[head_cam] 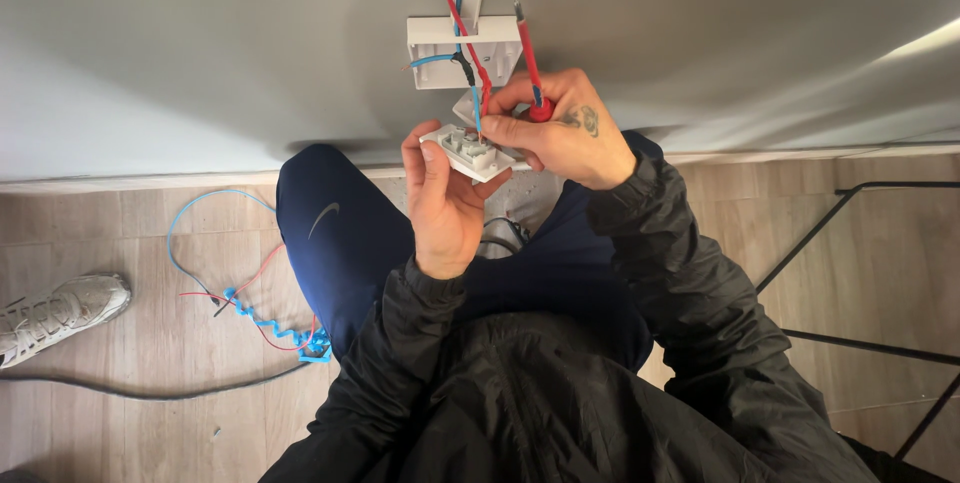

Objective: Wiring and installing an electrical outlet into a wall-mounted box.

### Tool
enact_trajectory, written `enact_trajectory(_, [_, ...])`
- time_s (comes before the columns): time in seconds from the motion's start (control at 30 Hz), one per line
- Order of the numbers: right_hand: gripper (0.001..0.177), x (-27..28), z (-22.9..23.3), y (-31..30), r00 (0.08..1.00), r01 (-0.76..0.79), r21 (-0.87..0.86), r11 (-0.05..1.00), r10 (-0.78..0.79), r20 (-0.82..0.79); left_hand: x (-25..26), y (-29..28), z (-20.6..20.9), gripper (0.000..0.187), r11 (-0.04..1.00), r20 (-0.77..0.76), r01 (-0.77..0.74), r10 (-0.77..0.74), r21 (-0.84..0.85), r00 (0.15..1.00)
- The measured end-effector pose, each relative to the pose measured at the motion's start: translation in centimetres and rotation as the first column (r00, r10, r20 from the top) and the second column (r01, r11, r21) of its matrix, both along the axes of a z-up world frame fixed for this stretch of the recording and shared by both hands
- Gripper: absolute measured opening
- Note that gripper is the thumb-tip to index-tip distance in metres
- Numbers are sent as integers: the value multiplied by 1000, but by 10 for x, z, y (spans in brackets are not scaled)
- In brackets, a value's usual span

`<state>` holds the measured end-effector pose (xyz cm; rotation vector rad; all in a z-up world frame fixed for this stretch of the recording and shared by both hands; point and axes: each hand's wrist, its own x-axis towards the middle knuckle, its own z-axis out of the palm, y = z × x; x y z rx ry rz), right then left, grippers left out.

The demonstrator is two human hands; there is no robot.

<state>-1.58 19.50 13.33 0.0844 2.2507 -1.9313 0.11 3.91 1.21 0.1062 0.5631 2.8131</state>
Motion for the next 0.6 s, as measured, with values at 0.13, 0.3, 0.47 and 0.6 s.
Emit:
enact_trajectory(0.13, [13,1,2,0,1000,7,-24,1000,-7,-2,0,1,4,33,1000,24,-3,4,-21,1000])
enact_trajectory(0.3, [14,0,7,0,1000,17,73,997,-16,-11,-2,4,-1,37,1000,76,13,-14,14,997])
enact_trajectory(0.47, [16,-2,12,1,1000,9,104,995,-8,-12,-7,3,-2,40,990,178,83,-103,116,979])
enact_trajectory(0.6, [17,-2,8,0,1000,16,96,995,-14,-17,-11,4,-10,47,928,238,242,-313,283,920])
